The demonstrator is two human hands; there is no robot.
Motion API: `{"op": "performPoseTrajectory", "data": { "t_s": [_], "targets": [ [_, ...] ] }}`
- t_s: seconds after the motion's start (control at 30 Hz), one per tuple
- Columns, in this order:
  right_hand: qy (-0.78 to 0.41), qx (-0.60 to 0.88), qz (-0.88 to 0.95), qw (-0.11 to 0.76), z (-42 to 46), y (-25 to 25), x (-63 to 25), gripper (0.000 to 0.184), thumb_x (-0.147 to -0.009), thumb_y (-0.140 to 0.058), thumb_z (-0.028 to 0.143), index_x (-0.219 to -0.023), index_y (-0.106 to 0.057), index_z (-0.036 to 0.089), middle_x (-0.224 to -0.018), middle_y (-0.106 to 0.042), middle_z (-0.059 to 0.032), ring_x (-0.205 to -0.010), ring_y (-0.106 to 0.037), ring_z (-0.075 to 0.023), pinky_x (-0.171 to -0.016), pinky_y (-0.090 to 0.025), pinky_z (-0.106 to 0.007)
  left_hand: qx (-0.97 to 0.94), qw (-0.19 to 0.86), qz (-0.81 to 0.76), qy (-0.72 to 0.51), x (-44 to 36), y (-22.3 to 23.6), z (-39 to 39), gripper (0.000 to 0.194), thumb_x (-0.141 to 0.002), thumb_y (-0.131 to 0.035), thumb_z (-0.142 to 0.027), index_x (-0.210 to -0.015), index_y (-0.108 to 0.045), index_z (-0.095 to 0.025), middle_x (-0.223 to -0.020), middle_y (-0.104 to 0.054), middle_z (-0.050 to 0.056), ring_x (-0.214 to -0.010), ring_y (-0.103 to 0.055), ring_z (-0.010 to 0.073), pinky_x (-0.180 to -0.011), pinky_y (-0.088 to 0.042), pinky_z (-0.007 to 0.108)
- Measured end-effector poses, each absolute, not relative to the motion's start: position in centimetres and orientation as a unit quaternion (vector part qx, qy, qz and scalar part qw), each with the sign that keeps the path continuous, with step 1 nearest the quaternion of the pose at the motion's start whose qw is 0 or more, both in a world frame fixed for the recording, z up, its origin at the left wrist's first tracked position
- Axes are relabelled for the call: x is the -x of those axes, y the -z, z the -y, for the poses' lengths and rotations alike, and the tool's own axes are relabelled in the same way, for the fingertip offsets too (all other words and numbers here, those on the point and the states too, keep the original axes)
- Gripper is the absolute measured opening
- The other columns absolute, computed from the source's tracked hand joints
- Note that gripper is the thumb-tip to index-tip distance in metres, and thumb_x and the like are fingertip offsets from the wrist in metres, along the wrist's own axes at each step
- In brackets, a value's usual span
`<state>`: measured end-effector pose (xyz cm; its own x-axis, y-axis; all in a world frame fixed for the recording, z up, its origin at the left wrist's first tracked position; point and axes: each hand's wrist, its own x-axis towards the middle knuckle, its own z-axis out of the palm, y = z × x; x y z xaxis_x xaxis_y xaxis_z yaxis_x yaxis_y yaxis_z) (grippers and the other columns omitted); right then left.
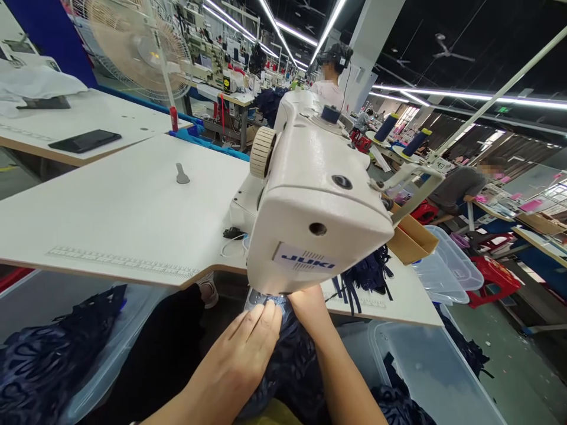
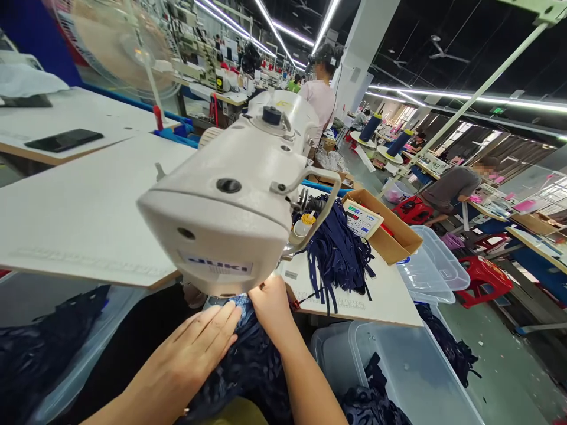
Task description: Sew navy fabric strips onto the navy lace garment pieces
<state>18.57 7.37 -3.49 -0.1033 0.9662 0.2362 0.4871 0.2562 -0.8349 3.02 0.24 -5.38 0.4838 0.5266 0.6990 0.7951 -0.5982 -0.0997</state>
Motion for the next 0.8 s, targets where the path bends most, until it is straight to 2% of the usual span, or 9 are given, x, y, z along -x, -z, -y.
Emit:
{"op": "performPoseTrajectory", "data": {
  "t_s": [0.17,0.33,0.57,0.8],
  "targets": [
    [-0.328,0.526,0.675,0.401,-7.5,3.2,-18.5,0.025,-0.078,-0.048,0.014,-0.086,-0.072,0.019,-0.071,-0.070,-0.0018,-0.078,-0.063,-0.0202,-0.075,-0.051,-0.027,0.821,0.220,0.398,0.346,-3.3,4.9,-0.5,0.031,-0.092,-0.049,-0.018,-0.120,-0.058,-0.009,-0.113,-0.067,0.010,-0.102,-0.061,0.0221,-0.098,-0.039,0.036],
    [-0.348,0.497,0.663,0.438,-7.5,2.3,-18.0,0.033,-0.077,-0.050,0.016,-0.102,-0.070,0.020,-0.081,-0.073,-0.0029,-0.083,-0.065,-0.0211,-0.077,-0.053,-0.029,0.828,0.232,0.408,0.306,-3.3,4.5,-0.5,0.031,-0.090,-0.053,-0.018,-0.120,-0.058,-0.009,-0.114,-0.067,0.010,-0.103,-0.060,0.0223,-0.096,-0.040,0.036],
    [-0.359,0.497,0.648,0.452,-7.3,1.9,-17.8,0.032,-0.079,-0.049,0.020,-0.103,-0.070,0.020,-0.078,-0.074,-0.0037,-0.085,-0.067,-0.0229,-0.080,-0.054,-0.032,0.835,0.243,0.401,0.287,-3.3,4.2,-0.3,0.033,-0.089,-0.056,-0.018,-0.120,-0.058,-0.006,-0.115,-0.066,0.011,-0.102,-0.060,0.0236,-0.094,-0.041,0.038],
    [-0.341,0.498,0.633,0.485,-7.5,1.8,-17.4,0.032,-0.076,-0.053,0.022,-0.102,-0.070,0.020,-0.094,-0.073,-0.0063,-0.098,-0.065,-0.0249,-0.091,-0.051,-0.037,0.831,0.231,0.409,0.298,-3.5,3.9,-0.2,0.031,-0.090,-0.055,-0.018,-0.118,-0.060,-0.007,-0.113,-0.067,0.011,-0.102,-0.060,0.0238,-0.093,-0.041,0.036]
  ]
}}
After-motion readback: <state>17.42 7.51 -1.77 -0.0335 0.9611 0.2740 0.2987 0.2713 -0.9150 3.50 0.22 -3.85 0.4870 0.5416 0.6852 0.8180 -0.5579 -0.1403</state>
